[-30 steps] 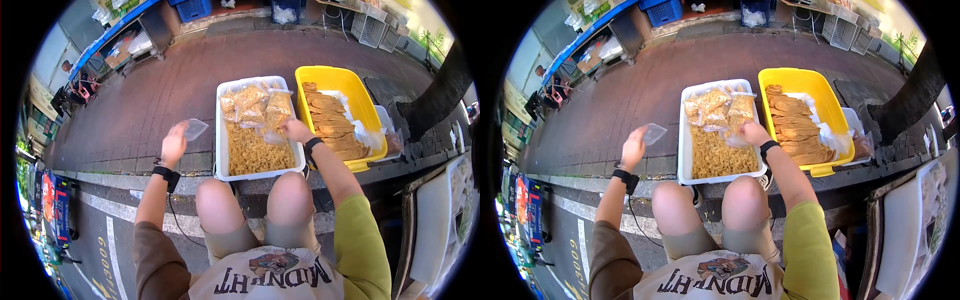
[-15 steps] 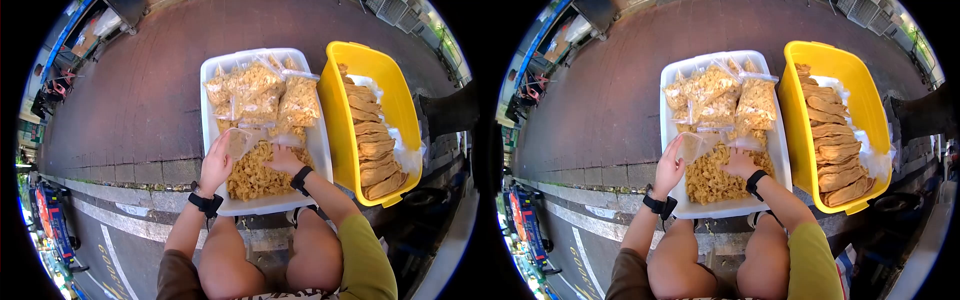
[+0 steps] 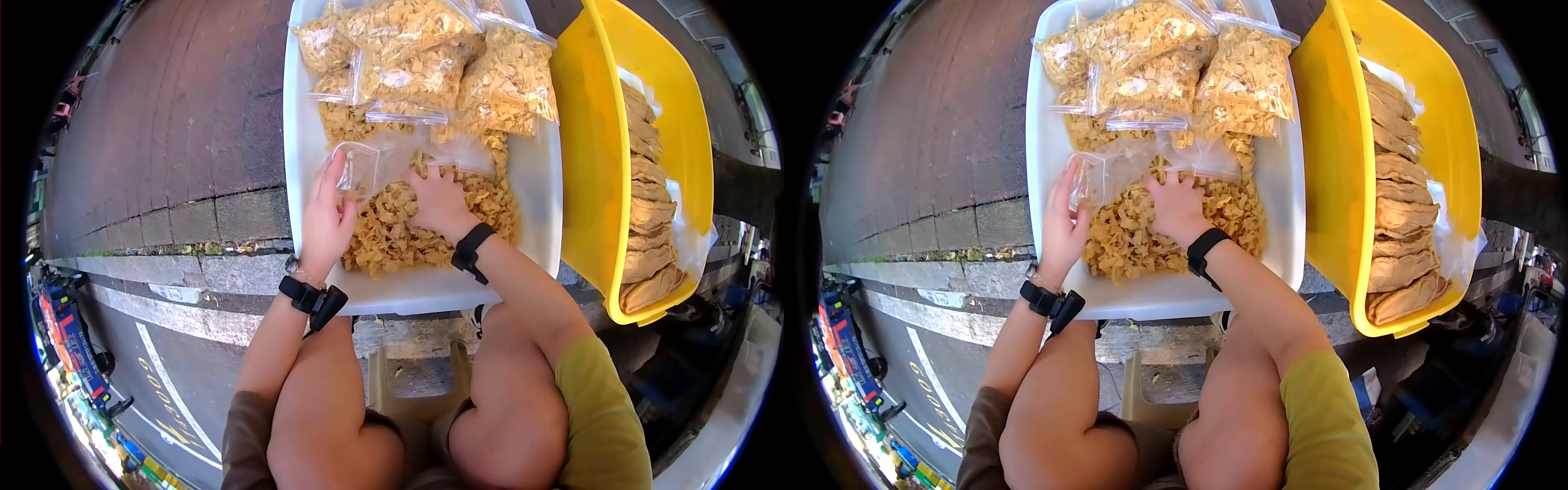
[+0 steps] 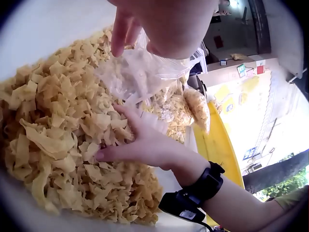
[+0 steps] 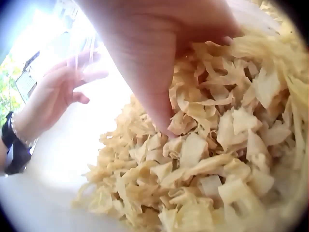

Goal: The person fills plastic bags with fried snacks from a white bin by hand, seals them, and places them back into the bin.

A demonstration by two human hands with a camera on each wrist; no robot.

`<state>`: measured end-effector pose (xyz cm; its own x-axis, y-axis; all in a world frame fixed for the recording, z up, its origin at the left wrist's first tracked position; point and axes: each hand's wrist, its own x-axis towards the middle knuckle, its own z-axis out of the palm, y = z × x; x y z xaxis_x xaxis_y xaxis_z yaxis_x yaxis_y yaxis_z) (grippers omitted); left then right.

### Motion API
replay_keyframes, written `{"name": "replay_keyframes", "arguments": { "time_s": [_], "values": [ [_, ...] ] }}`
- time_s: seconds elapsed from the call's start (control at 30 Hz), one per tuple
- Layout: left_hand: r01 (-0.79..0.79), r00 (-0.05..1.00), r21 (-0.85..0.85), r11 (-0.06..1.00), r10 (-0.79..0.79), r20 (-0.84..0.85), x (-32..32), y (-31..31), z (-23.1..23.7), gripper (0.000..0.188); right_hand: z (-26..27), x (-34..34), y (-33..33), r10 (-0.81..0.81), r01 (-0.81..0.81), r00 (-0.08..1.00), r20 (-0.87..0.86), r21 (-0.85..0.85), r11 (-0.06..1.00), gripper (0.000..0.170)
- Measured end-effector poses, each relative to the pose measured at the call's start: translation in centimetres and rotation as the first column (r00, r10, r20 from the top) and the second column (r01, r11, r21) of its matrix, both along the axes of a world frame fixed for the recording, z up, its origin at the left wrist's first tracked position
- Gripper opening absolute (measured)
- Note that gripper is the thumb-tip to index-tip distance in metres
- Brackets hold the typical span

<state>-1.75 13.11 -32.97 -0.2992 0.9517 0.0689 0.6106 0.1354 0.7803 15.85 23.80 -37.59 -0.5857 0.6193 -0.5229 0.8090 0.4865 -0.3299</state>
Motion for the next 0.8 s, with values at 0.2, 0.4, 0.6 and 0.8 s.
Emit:
{"name": "replay_keyframes", "arguments": {
  "time_s": [0.2,0.4,0.6,0.8],
  "values": [
    [-0.026,0.998,0.106,0.994,0.02,0.052,-0.4,-0.5,-0.3,0.067,-2.1,2.7,2.9,-0.119,0.046,0.941,-0.316,-0.229,0.972,0.075],
    [-0.037,0.995,0.216,0.976,0.056,-0.08,-0.4,-0.2,2.1,0.066,-3.0,4.8,3.9,-0.262,0.071,0.843,-0.47,-0.385,0.92,0.073],
    [0.032,0.929,0.119,0.992,0.015,-0.369,1.3,1.9,4.6,0.068,4.2,6.3,3.7,-0.429,0.123,0.676,-0.599,-0.482,0.867,0.071],
    [0.083,0.763,-0.081,0.993,-0.115,-0.636,2.3,2.6,3.3,0.072,7.8,7.5,2.4,-0.639,0.034,0.5,-0.584,-0.724,0.688,0.068]
  ]
}}
